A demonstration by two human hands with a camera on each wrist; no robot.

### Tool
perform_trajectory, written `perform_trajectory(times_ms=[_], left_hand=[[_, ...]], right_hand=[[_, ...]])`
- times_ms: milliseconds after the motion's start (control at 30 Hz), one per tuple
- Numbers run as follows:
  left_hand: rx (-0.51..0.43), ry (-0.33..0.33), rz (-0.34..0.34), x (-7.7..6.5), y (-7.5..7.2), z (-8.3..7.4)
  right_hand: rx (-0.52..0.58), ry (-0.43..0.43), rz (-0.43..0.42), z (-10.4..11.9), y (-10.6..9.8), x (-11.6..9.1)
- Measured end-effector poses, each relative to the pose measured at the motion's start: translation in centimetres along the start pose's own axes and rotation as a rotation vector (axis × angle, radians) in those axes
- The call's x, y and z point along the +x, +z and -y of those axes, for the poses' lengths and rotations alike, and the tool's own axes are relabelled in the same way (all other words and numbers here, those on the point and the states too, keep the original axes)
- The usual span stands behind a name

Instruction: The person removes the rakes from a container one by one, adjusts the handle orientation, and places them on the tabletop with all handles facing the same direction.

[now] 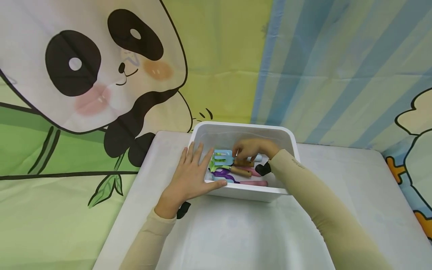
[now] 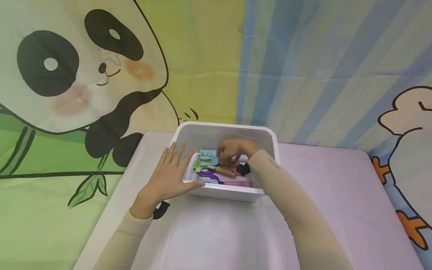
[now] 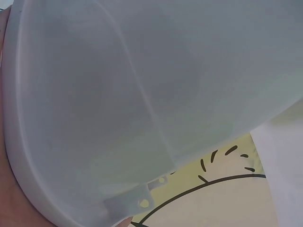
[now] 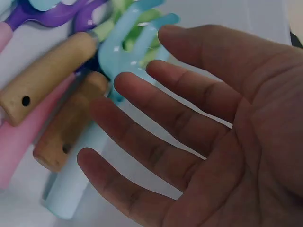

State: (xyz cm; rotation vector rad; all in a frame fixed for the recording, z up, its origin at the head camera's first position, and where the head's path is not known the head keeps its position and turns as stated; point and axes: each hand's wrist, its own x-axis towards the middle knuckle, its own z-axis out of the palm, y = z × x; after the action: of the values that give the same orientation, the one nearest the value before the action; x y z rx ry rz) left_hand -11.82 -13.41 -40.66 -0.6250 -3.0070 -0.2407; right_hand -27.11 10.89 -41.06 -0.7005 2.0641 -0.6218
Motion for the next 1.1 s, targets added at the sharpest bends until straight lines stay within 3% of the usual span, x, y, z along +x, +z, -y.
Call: perform_trajectory(times_ms=[133, 367, 767, 867, 1100], left_hand=[[0.009, -0.003, 0.007, 0.1, 0.2, 0.0], [0.002, -0.004, -0.014, 0.1, 0.3, 0.1], [-0.001, 0.007, -0.037, 0.0, 0.4, 0.1], [-0.004, 0.0, -0.036, 0.0, 0.5, 0.2], [-0.003, -0.004, -0.03, 0.1, 0.5, 0.1]], right_hand=[[-0.044, 0.012, 0.01, -0.1, 0.6, 0.8], [-0.04, 0.118, 0.052, -0.3, 2.0, 1.9], [-0.18, 0.08, 0.036, -0.1, 4.1, 2.7], [-0.142, 0.087, 0.041, 0.0, 4.4, 2.8], [0.023, 0.142, 0.15, -0.2, 4.6, 3.2]])
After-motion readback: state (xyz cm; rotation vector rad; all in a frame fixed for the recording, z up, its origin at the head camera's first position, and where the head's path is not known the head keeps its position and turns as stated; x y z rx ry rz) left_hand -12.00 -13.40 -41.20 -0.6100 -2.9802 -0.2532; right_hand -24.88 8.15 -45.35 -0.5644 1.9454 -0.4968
